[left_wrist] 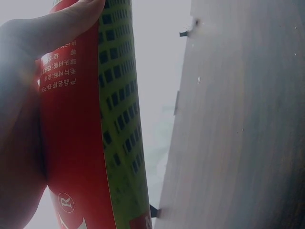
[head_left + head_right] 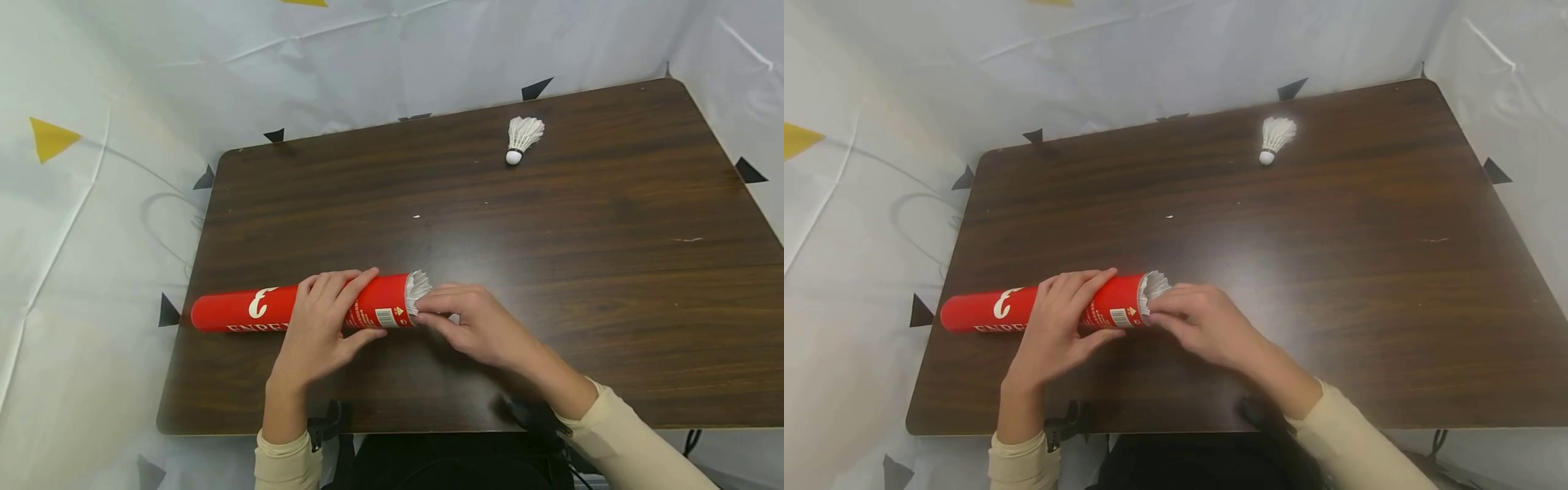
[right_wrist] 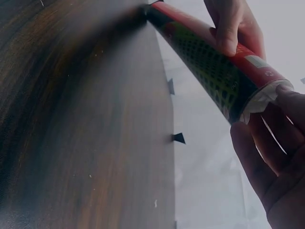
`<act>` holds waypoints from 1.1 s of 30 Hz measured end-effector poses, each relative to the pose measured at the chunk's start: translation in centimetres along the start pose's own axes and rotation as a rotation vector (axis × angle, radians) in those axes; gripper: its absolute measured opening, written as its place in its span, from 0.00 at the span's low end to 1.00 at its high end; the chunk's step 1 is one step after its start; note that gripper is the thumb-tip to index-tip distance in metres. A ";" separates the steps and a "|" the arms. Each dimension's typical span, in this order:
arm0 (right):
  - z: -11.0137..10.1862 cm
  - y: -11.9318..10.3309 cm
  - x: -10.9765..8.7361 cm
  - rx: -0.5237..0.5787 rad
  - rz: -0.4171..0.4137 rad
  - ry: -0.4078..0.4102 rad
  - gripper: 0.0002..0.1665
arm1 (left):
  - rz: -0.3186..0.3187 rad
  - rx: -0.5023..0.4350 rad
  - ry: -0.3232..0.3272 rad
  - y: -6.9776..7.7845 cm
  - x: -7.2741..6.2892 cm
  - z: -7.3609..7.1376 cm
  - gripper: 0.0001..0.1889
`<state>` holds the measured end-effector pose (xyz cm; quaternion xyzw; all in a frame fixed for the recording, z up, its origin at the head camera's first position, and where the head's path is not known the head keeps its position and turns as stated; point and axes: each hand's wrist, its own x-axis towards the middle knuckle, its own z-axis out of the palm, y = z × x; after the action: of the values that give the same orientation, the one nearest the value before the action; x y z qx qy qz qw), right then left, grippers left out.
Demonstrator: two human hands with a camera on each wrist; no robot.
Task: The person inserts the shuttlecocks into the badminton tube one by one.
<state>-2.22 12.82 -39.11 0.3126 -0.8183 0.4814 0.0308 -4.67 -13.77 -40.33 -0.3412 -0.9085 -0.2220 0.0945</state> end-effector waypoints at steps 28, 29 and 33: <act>0.9 1.8 3.0 0.101 0.112 -0.148 0.09 | 0.000 0.013 -0.003 0.2 0.3 0.6 0.46; 1.0 1.8 3.2 0.101 0.117 -0.142 0.09 | -0.001 0.013 -0.001 0.2 0.3 0.6 0.46; 1.0 2.0 3.4 0.084 0.146 -0.138 0.08 | 0.007 0.007 0.004 0.1 0.5 0.8 0.46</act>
<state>-5.72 11.02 -39.99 0.2857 -0.8182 0.4935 -0.0736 -4.99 -13.02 -40.83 -0.3438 -0.9078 -0.2191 0.0984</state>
